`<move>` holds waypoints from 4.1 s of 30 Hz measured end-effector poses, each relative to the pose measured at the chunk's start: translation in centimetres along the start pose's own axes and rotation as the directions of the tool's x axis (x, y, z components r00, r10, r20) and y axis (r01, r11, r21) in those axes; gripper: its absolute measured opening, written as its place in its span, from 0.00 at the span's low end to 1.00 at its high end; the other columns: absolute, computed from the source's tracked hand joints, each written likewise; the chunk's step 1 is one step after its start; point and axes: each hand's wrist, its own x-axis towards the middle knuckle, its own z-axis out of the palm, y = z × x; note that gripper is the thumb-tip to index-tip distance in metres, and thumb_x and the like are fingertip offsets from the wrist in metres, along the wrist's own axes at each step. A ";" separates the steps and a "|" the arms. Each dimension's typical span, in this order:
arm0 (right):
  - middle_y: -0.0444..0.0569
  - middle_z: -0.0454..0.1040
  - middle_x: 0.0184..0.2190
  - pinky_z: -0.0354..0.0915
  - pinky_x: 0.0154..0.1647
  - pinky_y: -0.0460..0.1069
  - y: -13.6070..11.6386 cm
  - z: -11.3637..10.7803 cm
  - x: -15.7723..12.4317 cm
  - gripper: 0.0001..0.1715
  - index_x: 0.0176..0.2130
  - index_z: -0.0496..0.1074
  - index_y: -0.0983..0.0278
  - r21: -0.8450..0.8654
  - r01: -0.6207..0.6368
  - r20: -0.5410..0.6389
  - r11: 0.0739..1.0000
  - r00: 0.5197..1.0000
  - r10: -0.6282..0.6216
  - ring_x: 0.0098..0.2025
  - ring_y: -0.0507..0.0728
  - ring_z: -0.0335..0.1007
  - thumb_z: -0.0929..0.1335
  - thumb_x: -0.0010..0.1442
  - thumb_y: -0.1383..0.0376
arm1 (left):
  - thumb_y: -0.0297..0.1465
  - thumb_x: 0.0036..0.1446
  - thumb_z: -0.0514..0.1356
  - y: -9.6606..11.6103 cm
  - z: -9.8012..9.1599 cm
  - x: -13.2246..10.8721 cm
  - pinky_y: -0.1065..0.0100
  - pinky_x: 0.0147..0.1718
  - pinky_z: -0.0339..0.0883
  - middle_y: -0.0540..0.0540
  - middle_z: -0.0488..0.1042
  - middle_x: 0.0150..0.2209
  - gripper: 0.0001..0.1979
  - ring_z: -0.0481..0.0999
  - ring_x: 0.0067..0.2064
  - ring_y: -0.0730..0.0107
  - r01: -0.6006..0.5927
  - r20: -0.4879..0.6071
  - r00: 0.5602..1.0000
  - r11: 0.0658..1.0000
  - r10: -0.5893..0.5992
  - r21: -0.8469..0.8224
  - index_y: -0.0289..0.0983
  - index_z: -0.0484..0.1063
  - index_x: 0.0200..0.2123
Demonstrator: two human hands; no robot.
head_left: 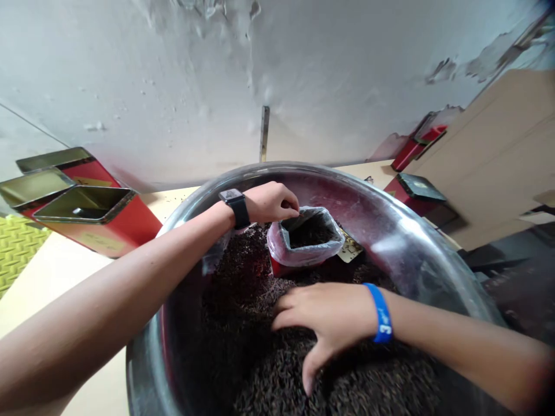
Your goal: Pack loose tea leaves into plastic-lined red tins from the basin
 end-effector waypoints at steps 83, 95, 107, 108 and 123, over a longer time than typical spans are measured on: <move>0.47 0.72 0.30 0.64 0.32 0.47 2.1 -5.4 -2.7 0.11 0.35 0.70 0.65 0.178 -0.229 -0.833 0.957 0.483 0.270 0.31 0.51 0.67 0.63 0.57 0.61 | 0.35 0.50 0.57 1.2 -1.5 -0.3 0.73 0.32 0.60 0.48 0.73 0.29 0.12 0.69 0.31 0.75 0.014 0.178 0.980 0.867 0.087 -0.497 0.33 0.73 0.34; 0.48 0.72 0.32 0.64 0.36 0.49 2.6 -5.2 -2.6 0.08 0.34 0.69 0.64 0.051 -0.344 -0.872 0.937 0.441 0.210 0.32 0.52 0.66 0.63 0.56 0.64 | 0.38 0.52 0.55 1.2 -0.9 -0.1 0.74 0.30 0.58 0.47 0.74 0.29 0.16 0.68 0.30 0.76 -0.059 0.034 0.997 0.948 0.073 -0.312 0.33 0.74 0.37; 0.47 0.71 0.30 0.63 0.35 0.49 3.2 -4.6 -2.2 0.08 0.36 0.67 0.65 0.082 -0.366 -0.904 0.927 0.364 0.224 0.31 0.52 0.65 0.62 0.56 0.65 | 0.33 0.50 0.54 2.0 0.0 0.2 0.75 0.28 0.54 0.50 0.70 0.26 0.12 0.63 0.27 0.79 -0.064 -0.067 0.996 0.976 0.051 -0.207 0.34 0.74 0.34; 0.47 0.70 0.30 0.62 0.35 0.49 3.3 -4.5 -2.2 0.07 0.35 0.67 0.65 0.075 -0.371 -0.909 0.926 0.356 0.216 0.31 0.52 0.65 0.62 0.56 0.65 | 0.33 0.50 0.54 2.1 0.1 0.2 0.75 0.28 0.54 0.50 0.70 0.26 0.12 0.63 0.27 0.79 -0.060 -0.073 0.996 0.977 0.046 -0.203 0.33 0.74 0.34; 0.47 0.69 0.30 0.60 0.35 0.49 2.6 -4.3 -2.0 0.06 0.33 0.67 0.65 -0.053 -0.402 -0.931 0.914 0.351 0.100 0.31 0.52 0.63 0.61 0.57 0.67 | 0.31 0.49 0.53 2.0 0.6 0.8 0.72 0.30 0.55 0.47 0.71 0.28 0.13 0.65 0.30 0.74 0.045 -0.109 0.991 0.960 -0.078 -0.278 0.31 0.73 0.33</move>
